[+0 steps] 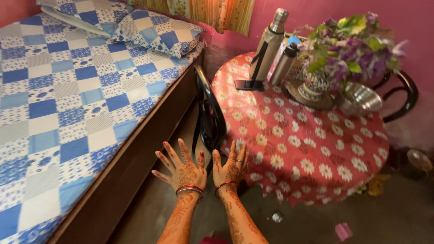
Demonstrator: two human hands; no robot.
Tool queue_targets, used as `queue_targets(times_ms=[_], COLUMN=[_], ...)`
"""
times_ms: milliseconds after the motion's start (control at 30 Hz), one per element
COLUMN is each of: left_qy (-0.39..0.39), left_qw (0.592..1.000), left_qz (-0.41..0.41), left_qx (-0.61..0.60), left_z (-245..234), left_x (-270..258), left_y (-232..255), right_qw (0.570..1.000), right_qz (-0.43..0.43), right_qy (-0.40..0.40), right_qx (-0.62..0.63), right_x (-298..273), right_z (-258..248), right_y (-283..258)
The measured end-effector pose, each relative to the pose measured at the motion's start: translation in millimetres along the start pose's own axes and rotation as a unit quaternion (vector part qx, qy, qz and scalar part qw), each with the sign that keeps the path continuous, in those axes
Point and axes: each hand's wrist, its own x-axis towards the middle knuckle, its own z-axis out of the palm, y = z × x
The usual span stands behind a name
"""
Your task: The person organizes a room by first adjusting a wall-mounted electrical switch. They then handle a plastic bag of fruit near a bowl of bananas and apples. The person picks up an electric heater, coils its cord, and places it on a small stool. Finally, they move a plastic chair and a wicker chair to different positions in the room.
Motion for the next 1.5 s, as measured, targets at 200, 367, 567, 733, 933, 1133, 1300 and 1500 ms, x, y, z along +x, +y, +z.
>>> queue_targets(times_ms=[200,367,567,733,933,1133,1300,1500], left_qy=[-0.022,-0.02,-0.024,0.004,-0.032,-0.007,0.037,0.071], left_qw=[1.0,0.999,1.0,1.0,0.997,0.997,0.994,0.986], left_qz=[0.005,0.029,0.007,-0.016,-0.063,-0.079,-0.099,-0.151], left_qx=[0.0,0.001,-0.005,-0.014,-0.008,0.009,0.016,0.013], left_z=[-39.0,-67.8,-96.4,-114.2,-131.9,-161.8,-196.3,-245.9], left_x=[-72.4,-126.6,-177.4,-218.1,-291.1,-339.1,-351.9,-364.7], left_y=[-38.6,-61.9,-81.3,-95.5,-108.3,-135.8,-172.8,-250.9], right_qw=[0.998,0.995,0.993,0.99,0.987,0.981,0.976,0.967], right_qz=[0.03,0.029,-0.005,-0.021,-0.025,-0.031,-0.09,-0.137], right_qy=[-0.037,-0.083,-0.112,-0.139,-0.161,-0.192,-0.193,-0.209], right_qx=[-0.052,-0.045,-0.038,-0.022,-0.001,0.013,0.041,0.061], right_x=[-76.0,-118.3,-164.0,-205.1,-261.7,-310.3,-348.1,-417.9], right_z=[-53.4,-99.2,-126.6,-142.9,-169.2,-185.4,-180.5,-158.5], right_y=[-19.2,-33.8,-44.0,-42.6,-25.5,-38.0,-71.2,-134.1])
